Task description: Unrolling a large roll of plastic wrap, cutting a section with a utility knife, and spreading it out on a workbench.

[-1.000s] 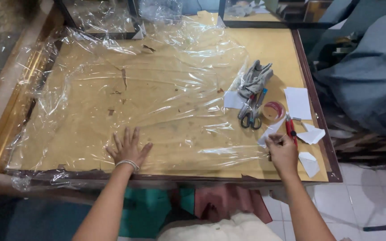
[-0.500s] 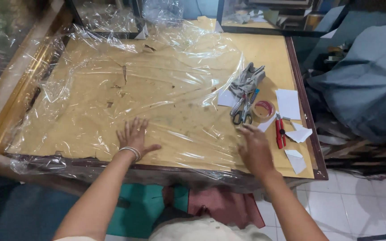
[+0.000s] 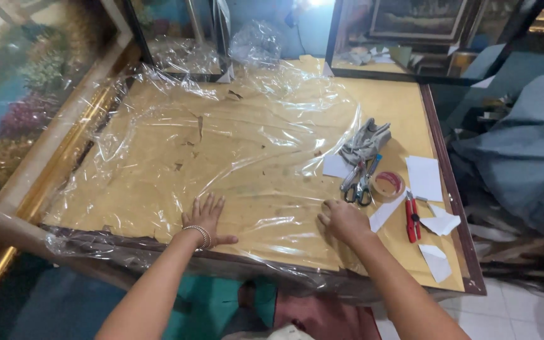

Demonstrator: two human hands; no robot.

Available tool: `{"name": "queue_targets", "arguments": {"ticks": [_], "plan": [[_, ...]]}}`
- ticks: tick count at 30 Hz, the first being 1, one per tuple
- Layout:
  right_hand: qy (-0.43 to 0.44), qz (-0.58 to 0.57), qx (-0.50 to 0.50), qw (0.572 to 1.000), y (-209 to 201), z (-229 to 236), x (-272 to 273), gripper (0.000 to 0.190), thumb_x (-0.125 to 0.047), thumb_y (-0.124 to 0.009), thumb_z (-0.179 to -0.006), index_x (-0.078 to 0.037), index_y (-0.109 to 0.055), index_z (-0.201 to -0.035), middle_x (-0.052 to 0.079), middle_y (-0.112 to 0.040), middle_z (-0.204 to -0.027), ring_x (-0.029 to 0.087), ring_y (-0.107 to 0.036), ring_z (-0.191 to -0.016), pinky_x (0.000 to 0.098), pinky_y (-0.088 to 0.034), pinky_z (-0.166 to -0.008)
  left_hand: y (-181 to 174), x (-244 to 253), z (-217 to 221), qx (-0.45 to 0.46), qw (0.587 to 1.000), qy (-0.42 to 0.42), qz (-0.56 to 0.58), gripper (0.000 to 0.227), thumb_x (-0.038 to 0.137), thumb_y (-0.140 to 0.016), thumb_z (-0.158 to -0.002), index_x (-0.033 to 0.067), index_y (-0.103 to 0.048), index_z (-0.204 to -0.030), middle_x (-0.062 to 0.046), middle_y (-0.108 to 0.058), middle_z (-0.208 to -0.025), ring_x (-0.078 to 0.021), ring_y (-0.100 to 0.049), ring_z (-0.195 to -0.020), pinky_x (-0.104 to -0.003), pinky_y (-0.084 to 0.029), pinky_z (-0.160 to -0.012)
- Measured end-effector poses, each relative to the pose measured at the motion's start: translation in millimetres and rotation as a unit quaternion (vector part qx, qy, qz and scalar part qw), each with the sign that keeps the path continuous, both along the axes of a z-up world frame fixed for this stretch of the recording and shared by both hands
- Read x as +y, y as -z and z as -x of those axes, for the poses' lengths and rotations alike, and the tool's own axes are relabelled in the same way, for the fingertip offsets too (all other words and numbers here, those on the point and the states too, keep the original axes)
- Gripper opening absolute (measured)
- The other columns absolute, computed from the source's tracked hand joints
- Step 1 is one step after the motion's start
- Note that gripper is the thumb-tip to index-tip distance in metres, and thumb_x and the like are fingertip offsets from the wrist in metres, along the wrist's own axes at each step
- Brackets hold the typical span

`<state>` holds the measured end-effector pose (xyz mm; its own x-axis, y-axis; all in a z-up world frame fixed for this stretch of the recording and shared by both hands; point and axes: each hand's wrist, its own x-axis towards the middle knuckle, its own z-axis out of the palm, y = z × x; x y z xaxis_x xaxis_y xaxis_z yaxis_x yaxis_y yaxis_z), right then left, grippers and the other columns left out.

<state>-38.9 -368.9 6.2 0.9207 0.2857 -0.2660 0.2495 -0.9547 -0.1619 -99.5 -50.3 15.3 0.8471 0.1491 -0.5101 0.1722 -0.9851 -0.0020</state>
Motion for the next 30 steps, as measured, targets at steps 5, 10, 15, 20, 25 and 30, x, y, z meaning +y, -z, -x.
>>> {"name": "queue_targets", "arguments": {"ticks": [5, 10, 15, 20, 25, 30], "plan": [[0.073, -0.102, 0.015, 0.992, -46, -31, 17, 0.042, -0.046, -0.047, -0.084, -0.023, -0.055, -0.117, 0.006, -0.059, -0.112, 0.03, -0.056, -0.105, 0.0447, -0.048, -0.082, -16, 31, -31, 0.106, 0.992, 0.05, 0.044, 0.094, 0.077, -0.051, -0.066, 0.0236, -0.022, -0.138, -0.001, -0.015, -0.147, -0.0254, -0.023, -0.133, -0.046, -0.029, -0.106], [0.125, -0.106, 0.007, 0.986, -38, -112, 19, 0.037, -0.044, -0.046, -0.083, -0.027, -0.058, -0.113, 0.001, -0.061, -0.111, 0.027, -0.055, -0.108, 0.0449, -0.046, -0.086, -49, 69, -92, 0.036, 0.991, -0.024, 0.123, 0.062, 0.056, -0.049, -0.076, 0.023, -0.044, -0.128, -0.005, -0.053, -0.124, -0.0242, -0.046, -0.119, -0.039, -0.038, -0.101], [0.167, -0.118, -0.024, 0.979, -58, -203, 22, 0.036, -0.037, -0.042, -0.086, -0.017, -0.065, -0.107, 0.012, -0.064, -0.106, 0.035, -0.056, -0.104, 0.0461, -0.043, -0.088, -56, 146, -204, -0.112, 0.986, -0.078, 0.095, 0.049, 0.054, -0.045, -0.078, 0.0337, -0.048, -0.122, 0.003, -0.06, -0.114, -0.0197, -0.054, -0.111, -0.036, -0.045, -0.092], [0.246, -0.128, -0.077, 0.958, -53, -305, 21, 0.037, -0.041, -0.044, -0.081, -0.022, -0.066, -0.105, 0.008, -0.065, -0.103, 0.031, -0.056, -0.104, 0.0427, -0.044, -0.087, -49, 203, -331, -0.288, 0.95, -0.109, 0.057, 0.037, 0.04, -0.042, -0.082, 0.0392, -0.046, -0.118, 0.01, -0.057, -0.115, -0.0199, -0.053, -0.107, -0.04, -0.04, -0.092], [0.26, -0.133, -0.091, 0.952, 1, -403, 7, 0.037, -0.038, -0.043, -0.083, -0.021, -0.064, -0.107, 0.009, -0.063, -0.107, 0.032, -0.054, -0.106, 0.0437, -0.042, -0.09, -26, 217, -438, -0.345, 0.938, -0.036, 0.023, 0.031, 0.032, -0.043, -0.087, 0.0282, -0.043, -0.118, 0.002, -0.058, -0.116, -0.0219, -0.05, -0.111, -0.042, -0.032, -0.096], [0.266, -0.156, -0.106, 0.945, 66, -476, -6, 0.034, -0.028, -0.041, -0.087, -0.023, -0.059, -0.116, 0.008, -0.06, -0.113, 0.032, -0.052, -0.109, 0.0437, -0.039, -0.093, 11, 198, -496, -0.269, 0.962, 0.004, 0.048, 0.03, 0.041, -0.037, -0.089, 0.0241, -0.037, -0.113, -0.004, -0.055, -0.119, -0.0249, -0.048, -0.114, -0.045, -0.022, -0.103]]}}
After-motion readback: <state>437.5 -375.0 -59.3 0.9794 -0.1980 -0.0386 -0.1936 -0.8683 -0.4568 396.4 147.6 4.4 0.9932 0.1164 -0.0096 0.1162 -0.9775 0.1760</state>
